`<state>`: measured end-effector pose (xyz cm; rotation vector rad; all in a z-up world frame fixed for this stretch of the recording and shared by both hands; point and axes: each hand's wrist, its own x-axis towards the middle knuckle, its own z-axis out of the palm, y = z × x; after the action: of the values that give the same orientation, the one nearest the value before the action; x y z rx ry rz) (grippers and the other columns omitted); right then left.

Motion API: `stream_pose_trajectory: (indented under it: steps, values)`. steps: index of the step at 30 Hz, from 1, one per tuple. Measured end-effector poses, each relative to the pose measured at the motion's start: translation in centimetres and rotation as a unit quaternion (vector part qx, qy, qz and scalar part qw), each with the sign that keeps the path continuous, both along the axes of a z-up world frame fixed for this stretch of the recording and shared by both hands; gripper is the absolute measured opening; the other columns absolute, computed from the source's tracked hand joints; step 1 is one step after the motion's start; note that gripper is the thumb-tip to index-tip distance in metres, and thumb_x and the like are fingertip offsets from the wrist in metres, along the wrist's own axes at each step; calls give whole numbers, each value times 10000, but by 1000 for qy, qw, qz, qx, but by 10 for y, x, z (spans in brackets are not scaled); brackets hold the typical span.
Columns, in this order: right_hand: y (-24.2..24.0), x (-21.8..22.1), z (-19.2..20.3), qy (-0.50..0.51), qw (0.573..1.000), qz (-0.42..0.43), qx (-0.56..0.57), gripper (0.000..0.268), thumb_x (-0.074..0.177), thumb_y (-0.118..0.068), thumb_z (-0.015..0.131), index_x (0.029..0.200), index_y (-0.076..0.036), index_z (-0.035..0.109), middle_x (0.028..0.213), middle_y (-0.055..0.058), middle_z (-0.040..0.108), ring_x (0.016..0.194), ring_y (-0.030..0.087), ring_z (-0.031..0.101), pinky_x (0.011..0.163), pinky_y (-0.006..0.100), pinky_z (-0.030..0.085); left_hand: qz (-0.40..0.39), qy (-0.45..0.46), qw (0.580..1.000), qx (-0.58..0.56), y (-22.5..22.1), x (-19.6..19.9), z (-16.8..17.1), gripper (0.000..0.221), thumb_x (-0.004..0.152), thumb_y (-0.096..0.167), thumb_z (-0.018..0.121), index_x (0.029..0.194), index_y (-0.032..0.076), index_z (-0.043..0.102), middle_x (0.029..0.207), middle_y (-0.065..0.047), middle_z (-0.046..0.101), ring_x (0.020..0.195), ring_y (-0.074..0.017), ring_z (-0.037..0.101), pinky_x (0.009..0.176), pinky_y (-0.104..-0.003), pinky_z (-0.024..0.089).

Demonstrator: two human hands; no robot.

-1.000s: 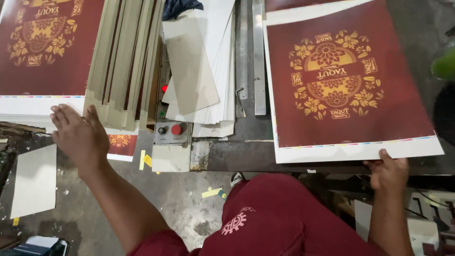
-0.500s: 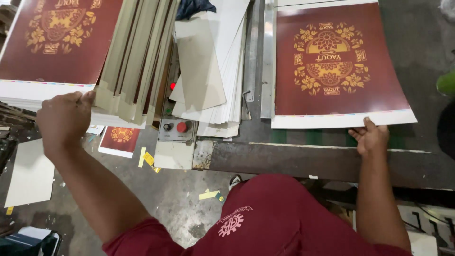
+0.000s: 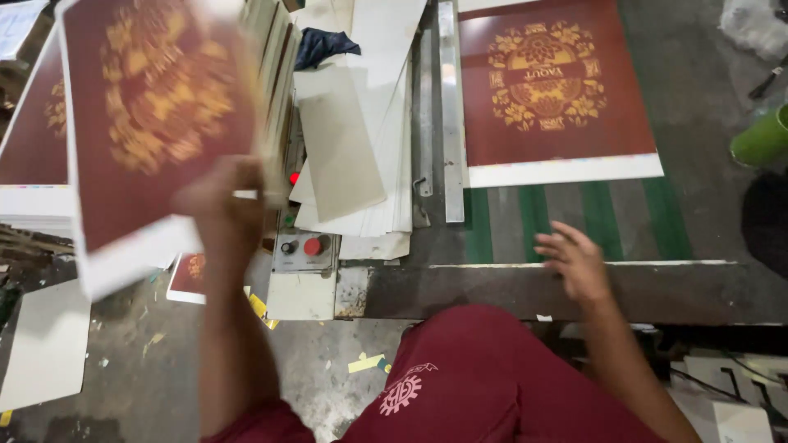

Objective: Feeding printed cardstock sheets into a finishing or printing machine.

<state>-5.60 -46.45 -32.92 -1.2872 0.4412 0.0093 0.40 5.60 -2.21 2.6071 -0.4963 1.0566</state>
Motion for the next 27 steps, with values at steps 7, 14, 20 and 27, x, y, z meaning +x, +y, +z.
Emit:
stream_pose_trajectory:
  steps: [7, 14, 20, 27]
  values:
    - [135, -11, 118, -146, 928, 315, -132, 648, 923, -262, 690, 1497, -77, 453, 1297, 162, 687, 1166, 233, 662, 980, 407, 555, -150, 42, 987, -33, -209, -31, -64, 161, 952, 175, 674, 857, 102, 567, 694, -104, 589, 598, -307, 625, 541, -465, 468]
    - [108, -11, 24, -285, 871, 201, -345, 349, 1044, -238, 621, 1306, -31, 521, 1196, 154, 664, 1123, 249, 658, 899, 428, 560, -284, 155, 945, -52, -230, -65, -55, 268, 948, 265, 735, 852, 47, 612, 734, -151, 645, 655, -350, 657, 621, -462, 517]
    - [37, -35, -1, -125, 981, -43, 142, 292, 997, -143, 620, 1274, -87, 544, 1052, 73, 694, 884, 202, 696, 651, 361, 579, -119, 58, 985, -113, -112, -35, -46, 264, 873, 58, 706, 1129, 10, 664, 1057, -188, 685, 990, -355, 680, 805, -446, 562]
    - [-43, -77, -19, -172, 964, -165, 122, 298, 1053, -63, 600, 1347, -76, 554, 1097, 66, 688, 865, 193, 689, 650, 353, 595, 349, 4, 937, 18, 33, -21, -39, 756, 1017, 344, 732, 1511, -150, 441, 1540, -356, 457, 1428, -494, 426, 1104, -586, 365]
